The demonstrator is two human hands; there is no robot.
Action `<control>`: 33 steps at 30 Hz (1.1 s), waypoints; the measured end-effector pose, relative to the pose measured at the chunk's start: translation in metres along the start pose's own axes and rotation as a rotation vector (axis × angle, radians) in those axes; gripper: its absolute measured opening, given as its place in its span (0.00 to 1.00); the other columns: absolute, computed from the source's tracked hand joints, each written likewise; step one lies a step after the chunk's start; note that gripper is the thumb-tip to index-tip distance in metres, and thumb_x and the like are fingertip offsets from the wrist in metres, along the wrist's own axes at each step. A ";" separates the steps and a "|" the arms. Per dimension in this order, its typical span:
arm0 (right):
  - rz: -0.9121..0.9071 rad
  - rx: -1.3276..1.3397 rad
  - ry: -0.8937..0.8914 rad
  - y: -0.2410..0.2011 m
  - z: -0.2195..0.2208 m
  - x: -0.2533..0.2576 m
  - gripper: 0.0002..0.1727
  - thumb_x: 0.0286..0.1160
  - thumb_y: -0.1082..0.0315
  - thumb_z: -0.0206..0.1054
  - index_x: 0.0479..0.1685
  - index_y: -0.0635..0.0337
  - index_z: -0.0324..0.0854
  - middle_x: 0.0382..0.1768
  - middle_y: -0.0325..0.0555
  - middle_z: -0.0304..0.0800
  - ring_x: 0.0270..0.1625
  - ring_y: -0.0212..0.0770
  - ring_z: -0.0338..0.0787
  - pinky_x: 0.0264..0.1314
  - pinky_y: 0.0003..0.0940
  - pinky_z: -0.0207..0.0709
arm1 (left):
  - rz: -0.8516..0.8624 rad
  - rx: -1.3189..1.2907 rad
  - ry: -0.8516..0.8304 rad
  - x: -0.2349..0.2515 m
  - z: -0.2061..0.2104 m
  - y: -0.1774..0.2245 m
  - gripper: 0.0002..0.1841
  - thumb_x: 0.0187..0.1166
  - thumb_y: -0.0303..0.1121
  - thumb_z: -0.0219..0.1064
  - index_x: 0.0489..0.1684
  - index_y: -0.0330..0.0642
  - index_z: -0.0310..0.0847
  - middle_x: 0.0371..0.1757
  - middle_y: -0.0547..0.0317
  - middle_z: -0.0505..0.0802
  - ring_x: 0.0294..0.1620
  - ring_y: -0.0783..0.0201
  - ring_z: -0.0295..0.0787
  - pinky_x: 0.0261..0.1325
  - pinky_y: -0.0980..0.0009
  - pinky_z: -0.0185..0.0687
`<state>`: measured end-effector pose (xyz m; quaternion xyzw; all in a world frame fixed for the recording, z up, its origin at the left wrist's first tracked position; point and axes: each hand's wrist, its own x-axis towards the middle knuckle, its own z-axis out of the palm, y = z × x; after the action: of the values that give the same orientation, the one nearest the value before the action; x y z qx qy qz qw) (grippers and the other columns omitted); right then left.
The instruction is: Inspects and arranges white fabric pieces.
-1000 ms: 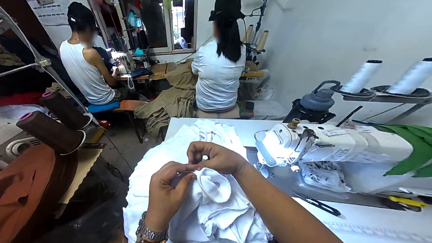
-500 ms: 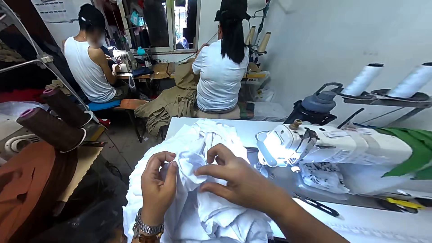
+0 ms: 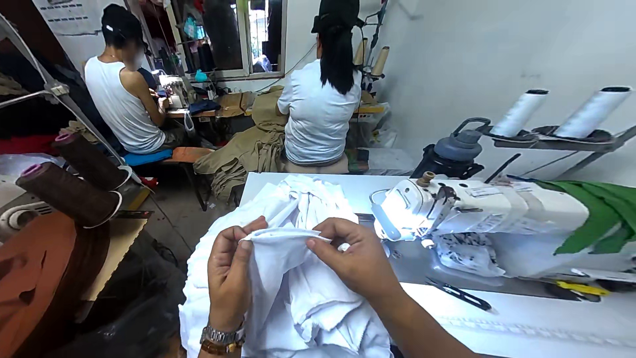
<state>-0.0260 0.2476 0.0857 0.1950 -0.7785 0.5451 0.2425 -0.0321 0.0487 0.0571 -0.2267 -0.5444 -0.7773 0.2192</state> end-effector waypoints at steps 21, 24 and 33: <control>0.180 0.095 -0.109 0.009 -0.009 -0.031 0.22 0.67 0.68 0.72 0.61 0.45 0.75 0.25 0.28 0.85 0.23 0.23 0.81 0.26 0.16 0.75 | -0.231 0.358 -0.307 -0.026 0.023 -0.010 0.02 0.75 0.33 0.74 0.38 0.48 0.91 0.35 0.71 0.93 0.38 0.77 0.88 0.47 0.78 0.85; 0.334 0.173 -0.144 0.008 -0.023 -0.023 0.13 0.65 0.67 0.76 0.49 0.51 0.84 0.29 0.36 0.87 0.23 0.31 0.83 0.25 0.24 0.80 | -0.339 0.269 -0.239 -0.034 0.025 -0.015 0.04 0.78 0.31 0.70 0.38 0.45 0.91 0.35 0.66 0.92 0.38 0.73 0.88 0.46 0.75 0.85; 0.230 0.125 -0.111 0.000 -0.014 -0.030 0.16 0.78 0.67 0.65 0.61 0.49 0.91 0.47 0.34 0.86 0.40 0.28 0.85 0.38 0.22 0.83 | -0.467 0.058 -0.006 -0.048 0.039 -0.024 0.06 0.77 0.32 0.70 0.37 0.41 0.91 0.34 0.61 0.92 0.36 0.70 0.89 0.43 0.72 0.88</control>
<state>0.0004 0.2616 0.0723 0.1491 -0.7724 0.6050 0.1226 -0.0029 0.0975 0.0230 -0.0903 -0.6047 -0.7904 0.0381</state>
